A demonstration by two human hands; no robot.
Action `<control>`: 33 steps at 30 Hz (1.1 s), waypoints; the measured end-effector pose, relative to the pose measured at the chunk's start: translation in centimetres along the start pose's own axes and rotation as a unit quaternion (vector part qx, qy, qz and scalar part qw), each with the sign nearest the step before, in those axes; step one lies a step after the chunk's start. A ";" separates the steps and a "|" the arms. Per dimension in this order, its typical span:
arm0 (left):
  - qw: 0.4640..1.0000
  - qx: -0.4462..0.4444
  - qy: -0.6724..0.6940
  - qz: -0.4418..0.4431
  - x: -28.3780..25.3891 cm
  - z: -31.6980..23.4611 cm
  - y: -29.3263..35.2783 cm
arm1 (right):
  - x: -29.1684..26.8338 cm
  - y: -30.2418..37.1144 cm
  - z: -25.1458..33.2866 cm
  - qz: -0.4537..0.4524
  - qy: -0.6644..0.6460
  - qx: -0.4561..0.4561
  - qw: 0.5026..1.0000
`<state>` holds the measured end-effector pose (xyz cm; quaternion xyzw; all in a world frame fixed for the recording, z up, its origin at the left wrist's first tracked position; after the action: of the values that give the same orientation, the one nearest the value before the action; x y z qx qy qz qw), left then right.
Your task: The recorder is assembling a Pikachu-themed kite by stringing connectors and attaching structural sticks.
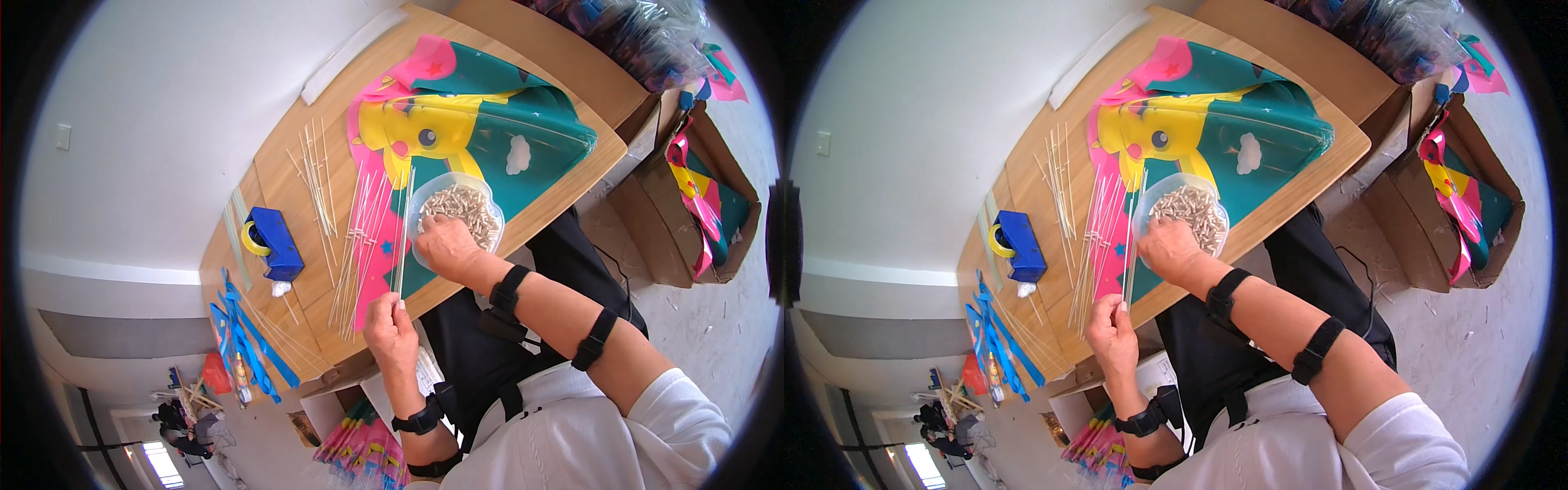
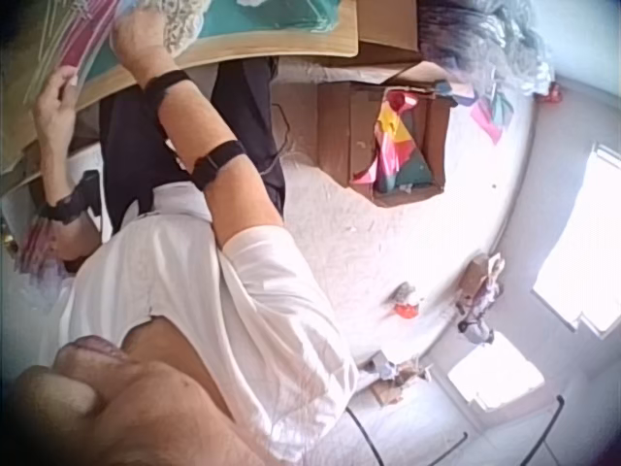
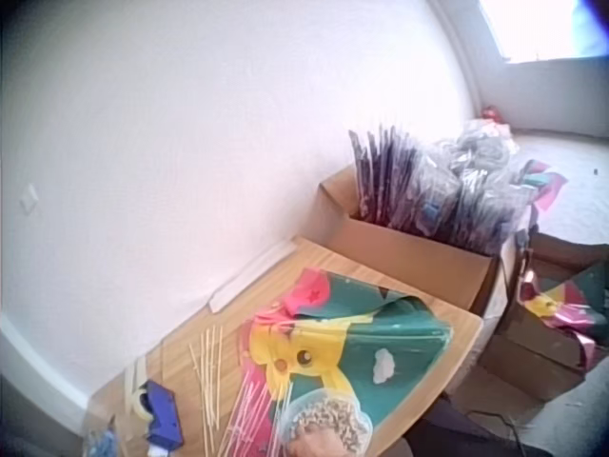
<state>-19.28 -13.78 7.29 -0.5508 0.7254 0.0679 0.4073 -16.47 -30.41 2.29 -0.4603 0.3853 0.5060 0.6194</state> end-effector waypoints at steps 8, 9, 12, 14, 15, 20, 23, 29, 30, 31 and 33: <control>1.000 -0.002 0.005 -0.010 -0.2 -0.2 0.0 | 1.2 -0.1 -1.8 -0.113 -0.249 0.094 0.957; 1.000 -0.002 0.013 -0.009 -0.2 -0.1 0.1 | 1.1 -0.6 -2.7 -0.111 -0.354 0.147 0.917; 0.999 -0.002 0.033 0.006 -0.2 0.0 0.1 | 0.8 -0.5 -4.4 -0.046 -0.731 0.225 0.643; 0.998 -0.006 0.043 0.034 -0.1 0.0 0.2 | 0.3 -0.2 -4.7 -0.008 -0.856 0.198 0.478; 0.998 -0.009 0.049 0.044 0.0 -0.1 0.2 | 0.1 -0.1 -4.8 -0.010 -0.859 0.186 0.477; 0.982 -0.109 0.144 0.048 0.5 -1.1 0.0 | -0.7 1.0 -3.7 0.024 -0.884 0.109 0.454; 0.982 -0.102 0.153 0.027 1.1 -1.6 -0.6 | -1.4 1.8 -2.2 0.044 -0.896 0.106 0.429; 0.998 -0.021 0.053 0.014 0.8 -3.2 -1.0 | -0.3 2.4 -3.8 0.011 -0.894 0.154 0.420; 0.998 -0.013 0.057 0.011 0.8 -3.2 -0.9 | -0.4 2.4 -3.8 0.008 -0.890 0.161 0.427; 0.998 -0.004 0.060 0.009 0.9 -3.2 -0.8 | -0.3 2.4 -3.8 0.003 -0.890 0.153 0.429; 0.998 0.010 0.062 0.005 1.0 -3.0 -0.6 | -0.1 2.4 -3.7 -0.008 -0.890 0.139 0.434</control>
<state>-20.35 -16.42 8.83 -0.5459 0.7527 0.0286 0.3669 -18.87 -33.86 0.95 0.3338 -0.3177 0.5707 0.6796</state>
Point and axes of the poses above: each hand's wrist, its own y-axis away from the middle knuckle, its own x-axis out of the palm, z = x × y, the point moved 3 cm from there along -y, towards the middle knuckle, and after that the axes turned 9 degrees about y, right-handed, at the moved point
